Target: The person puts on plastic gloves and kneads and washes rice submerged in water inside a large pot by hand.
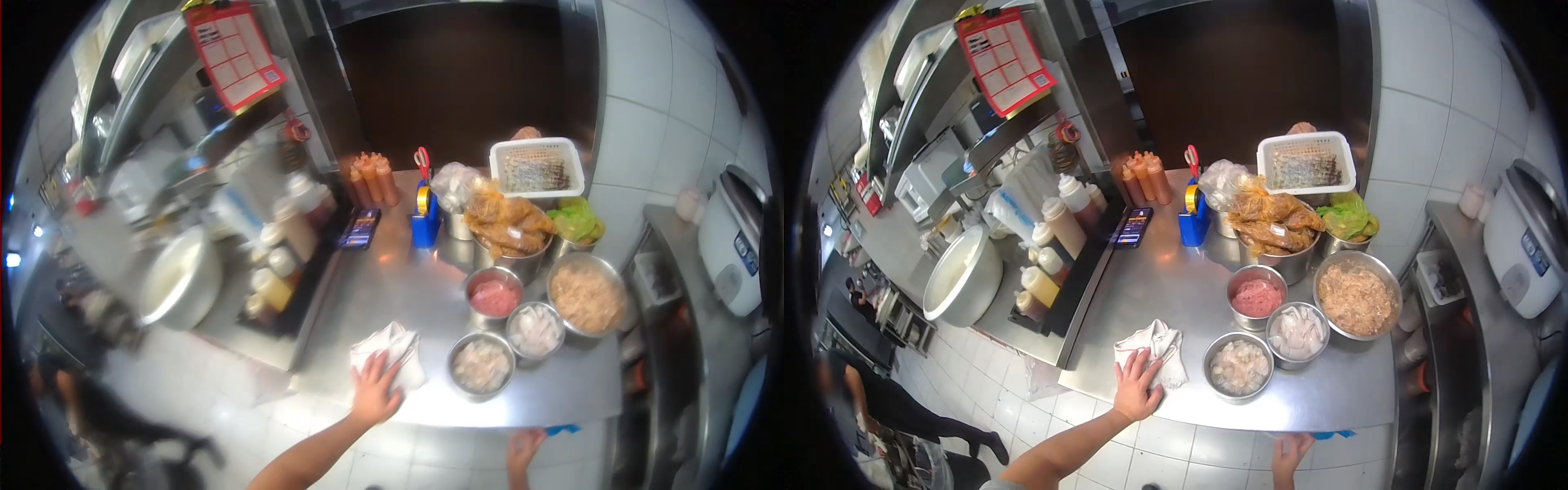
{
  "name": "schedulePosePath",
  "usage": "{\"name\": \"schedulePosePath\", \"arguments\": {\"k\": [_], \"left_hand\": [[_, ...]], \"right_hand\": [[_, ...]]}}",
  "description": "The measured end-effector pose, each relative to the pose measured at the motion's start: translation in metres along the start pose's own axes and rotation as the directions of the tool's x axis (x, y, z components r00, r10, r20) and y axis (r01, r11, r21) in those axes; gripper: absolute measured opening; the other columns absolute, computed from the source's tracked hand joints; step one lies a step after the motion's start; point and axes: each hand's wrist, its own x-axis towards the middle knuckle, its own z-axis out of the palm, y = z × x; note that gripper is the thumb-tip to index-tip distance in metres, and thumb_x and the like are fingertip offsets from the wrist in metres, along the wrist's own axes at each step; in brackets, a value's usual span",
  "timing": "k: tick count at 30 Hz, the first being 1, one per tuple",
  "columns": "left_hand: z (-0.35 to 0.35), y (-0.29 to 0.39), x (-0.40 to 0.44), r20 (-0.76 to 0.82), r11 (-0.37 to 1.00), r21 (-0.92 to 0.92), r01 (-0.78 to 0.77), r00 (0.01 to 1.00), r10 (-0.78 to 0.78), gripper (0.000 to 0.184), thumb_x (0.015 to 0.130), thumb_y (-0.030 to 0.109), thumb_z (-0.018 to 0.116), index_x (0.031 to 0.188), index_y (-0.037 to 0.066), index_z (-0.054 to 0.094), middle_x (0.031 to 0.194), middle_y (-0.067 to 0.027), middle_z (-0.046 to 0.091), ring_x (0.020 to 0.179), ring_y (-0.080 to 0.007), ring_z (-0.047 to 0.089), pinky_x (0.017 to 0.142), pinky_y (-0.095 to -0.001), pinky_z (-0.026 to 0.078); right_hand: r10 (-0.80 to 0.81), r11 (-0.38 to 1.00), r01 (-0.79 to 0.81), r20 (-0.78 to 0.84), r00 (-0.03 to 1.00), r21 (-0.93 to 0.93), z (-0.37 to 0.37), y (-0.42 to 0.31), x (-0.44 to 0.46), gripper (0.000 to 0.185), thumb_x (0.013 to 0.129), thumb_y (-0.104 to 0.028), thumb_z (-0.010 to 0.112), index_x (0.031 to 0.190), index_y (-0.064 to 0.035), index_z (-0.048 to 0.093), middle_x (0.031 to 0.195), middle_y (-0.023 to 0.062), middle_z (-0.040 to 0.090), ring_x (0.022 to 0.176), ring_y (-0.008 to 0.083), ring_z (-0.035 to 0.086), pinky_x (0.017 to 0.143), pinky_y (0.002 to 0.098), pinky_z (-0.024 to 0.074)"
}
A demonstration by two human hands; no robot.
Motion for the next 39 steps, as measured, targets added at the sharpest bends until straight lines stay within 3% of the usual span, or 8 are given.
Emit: {"name": "schedulePosePath", "arguments": {"k": [6, 7, 10, 13, 18, 25, 34, 39], "left_hand": [[0.005, -0.011, -0.013, -0.149, 0.985, -0.095, -0.145, 0.98, 0.13, 0.048, 0.074, 0.017, 0.059, 0.122, 0.015, 0.051, 0.141, -0.0141, 0.032, 0.13, -0.0403, 0.026, 0.099, -0.0701, 0.017], [0.001, -0.01, -0.018, -0.192, 0.963, -0.152, -0.225, 0.962, 0.194, 0.044, 0.075, 0.01, 0.058, 0.119, 0.013, 0.052, 0.137, -0.0151, 0.036, 0.127, -0.0396, 0.03, 0.098, -0.0678, 0.02], [-0.043, 0.008, -0.057, -0.256, 0.771, -0.501, -0.394, 0.918, 0.303, 0.036, 0.074, 0.002, 0.059, 0.11, 0.007, 0.057, 0.119, -0.0145, 0.051, 0.113, -0.0344, 0.046, 0.094, -0.0456, 0.039], [-0.102, 0.003, -0.122, -0.155, 0.582, -0.712, -0.393, 0.896, 0.416, 0.03, 0.075, 0.001, 0.06, 0.105, 0.006, 0.059, 0.107, -0.013, 0.058, 0.099, -0.0332, 0.056, 0.083, -0.0368, 0.048], [-0.149, -0.064, -0.172, 0.199, 0.804, -0.563, -0.19, 0.914, 0.354, 0.029, 0.077, 0.004, 0.06, 0.106, -0.001, 0.057, 0.104, -0.0216, 0.059, 0.093, -0.0381, 0.059, 0.079, -0.0405, 0.05], [-0.181, -0.159, -0.197, 0.409, 0.915, -0.382, 0.13, 0.912, 0.041, 0.042, 0.075, 0.003, 0.063, 0.113, -0.006, 0.049, 0.095, -0.0284, 0.061, 0.091, -0.0412, 0.06, 0.08, -0.045, 0.049], [-0.205, -0.219, -0.15, 0.242, 0.831, -0.548, -0.091, 0.934, 0.262, 0.033, 0.069, 0.002, 0.07, 0.101, 0.001, 0.06, 0.082, -0.0187, 0.063, 0.074, -0.0282, 0.065, 0.067, -0.0341, 0.051], [-0.255, -0.248, -0.117, -0.084, 0.868, -0.487, -0.1, 0.994, 0.068, 0.012, 0.074, 0.003, 0.069, 0.086, 0.0, 0.066, 0.085, -0.014, 0.066, 0.07, -0.0232, 0.064, 0.062, -0.0324, 0.051]], "right_hand": [[-0.194, 0.957, 0.249, 0.31, 0.931, -0.148, -0.054, -0.128, -0.071, 0.025, 0.068, 0.002, 0.072, 0.088, -0.0029, 0.057, 0.111, 0.0172, 0.038, 0.098, 0.0315, 0.047, 0.083, 0.0373, 0.045], [-0.094, 0.982, 0.146, 0.368, 0.925, -0.117, -0.052, -0.146, -0.081, 0.025, 0.067, 0.003, 0.072, 0.087, -0.0037, 0.057, 0.111, 0.0171, 0.038, 0.097, 0.0304, 0.048, 0.084, 0.037, 0.0458], [-0.125, 0.991, 0.13, 0.39, 0.912, 0.015, -0.04, -0.22, -0.084, 0.023, 0.07, 0.003, 0.07, 0.09, -0.0045, 0.06, 0.112, 0.0155, 0.036, 0.096, 0.0281, 0.05, 0.082, 0.0347, 0.0476], [-0.145, 0.989, 0.134, 0.437, 0.888, 0.057, -0.02, -0.289, -0.09, 0.024, 0.07, 0.003, 0.07, 0.091, -0.0048, 0.061, 0.11, 0.015, 0.036, 0.096, 0.0277, 0.05, 0.082, 0.0345, 0.0486], [-0.423, 0.89, 0.449, 0.502, 0.755, 0.075, 0.048, -0.371, -0.105, 0.019, 0.071, -0.003, 0.069, 0.089, -0.0066, 0.062, 0.102, 0.0142, 0.04, 0.096, 0.0302, 0.045, 0.081, 0.0367, 0.0453], [-0.501, 0.86, 0.434, 0.61, 0.614, 0.269, 0.134, -0.448, -0.139, 0.018, 0.073, -0.007, 0.069, 0.09, -0.0094, 0.062, 0.101, 0.013, 0.042, 0.094, 0.0322, 0.044, 0.078, 0.0375, 0.044], [-0.59, 0.794, 0.512, 0.616, 0.522, 0.327, 0.176, -0.484, -0.086, 0.018, 0.073, -0.007, 0.069, 0.089, -0.0081, 0.06, 0.099, 0.0127, 0.042, 0.092, 0.0311, 0.044, 0.077, 0.0373, 0.0424], [-0.689, 0.723, 0.501, 0.549, 0.473, 0.476, 0.23, -0.514, -0.033, 0.024, 0.07, -0.005, 0.069, 0.091, -0.0077, 0.059, 0.1, 0.0128, 0.043, 0.095, 0.0315, 0.045, 0.08, 0.0383, 0.0424]]}}
